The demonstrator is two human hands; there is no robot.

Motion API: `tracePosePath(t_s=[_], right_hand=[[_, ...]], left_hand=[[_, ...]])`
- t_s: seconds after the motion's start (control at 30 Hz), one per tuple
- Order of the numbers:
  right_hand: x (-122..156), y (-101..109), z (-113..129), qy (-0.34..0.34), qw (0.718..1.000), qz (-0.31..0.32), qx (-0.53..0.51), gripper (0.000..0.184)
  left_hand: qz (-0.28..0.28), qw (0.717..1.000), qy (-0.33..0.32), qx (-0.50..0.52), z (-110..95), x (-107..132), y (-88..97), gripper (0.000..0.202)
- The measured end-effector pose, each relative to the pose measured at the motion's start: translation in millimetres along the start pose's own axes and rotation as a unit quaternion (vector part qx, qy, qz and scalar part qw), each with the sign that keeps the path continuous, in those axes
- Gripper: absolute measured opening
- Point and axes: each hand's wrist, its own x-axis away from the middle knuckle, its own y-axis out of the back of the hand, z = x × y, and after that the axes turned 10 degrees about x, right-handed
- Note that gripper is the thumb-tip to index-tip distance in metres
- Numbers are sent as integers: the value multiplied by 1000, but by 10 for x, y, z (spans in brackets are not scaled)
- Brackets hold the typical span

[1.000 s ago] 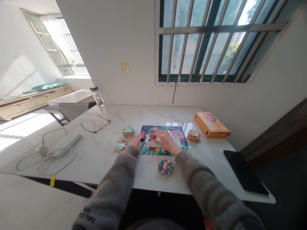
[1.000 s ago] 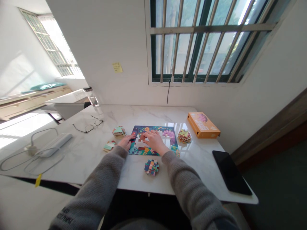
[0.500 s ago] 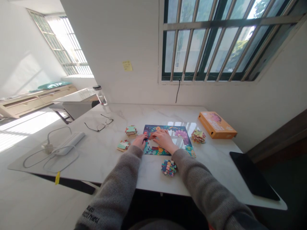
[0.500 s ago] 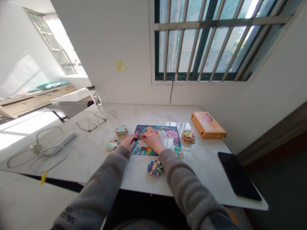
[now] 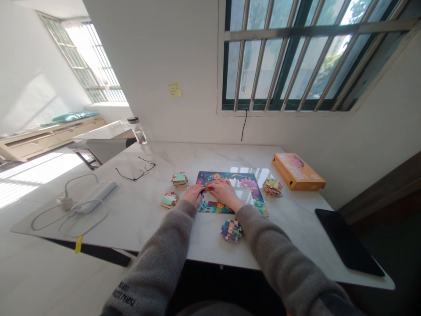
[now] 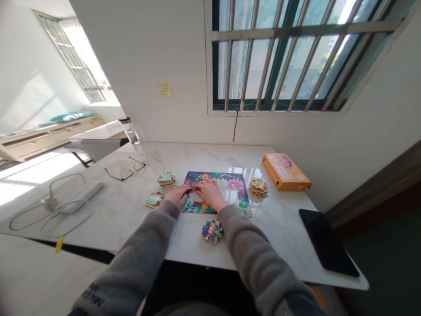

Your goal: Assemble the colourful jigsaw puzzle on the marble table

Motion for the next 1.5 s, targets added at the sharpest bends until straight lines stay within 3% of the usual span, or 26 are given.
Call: tracePosePath(t_s=[0.17, 0.6, 0.9, 1.03, 1.17, 1.33, 1.5], right_hand=[[4, 0, 21, -7, 1000, 0, 9, 22], [18, -24, 28, -1, 1000, 30, 10, 32], [88, 27, -25, 3, 999, 43, -11, 33], [211, 227, -139, 0, 999, 22, -23, 27], [454, 571, -182, 10, 998, 14, -55, 20], [907, 983, 17, 34, 995, 21, -91, 16], [1297, 1180, 289, 51, 994, 49, -88, 11]], left_hand=[[9, 1000, -7, 4, -29, 11, -13, 47], [31, 997, 68, -25, -219, 50, 46, 44], [30, 997, 66, -17, -242, 51, 59, 43], [18, 998, 61, -6, -207, 43, 30, 41], [13, 999, 52, 7, -160, 35, 16, 41], [19, 999, 43, 13, -123, 34, 30, 40], [28, 999, 39, 1, -98, 31, 31, 42]])
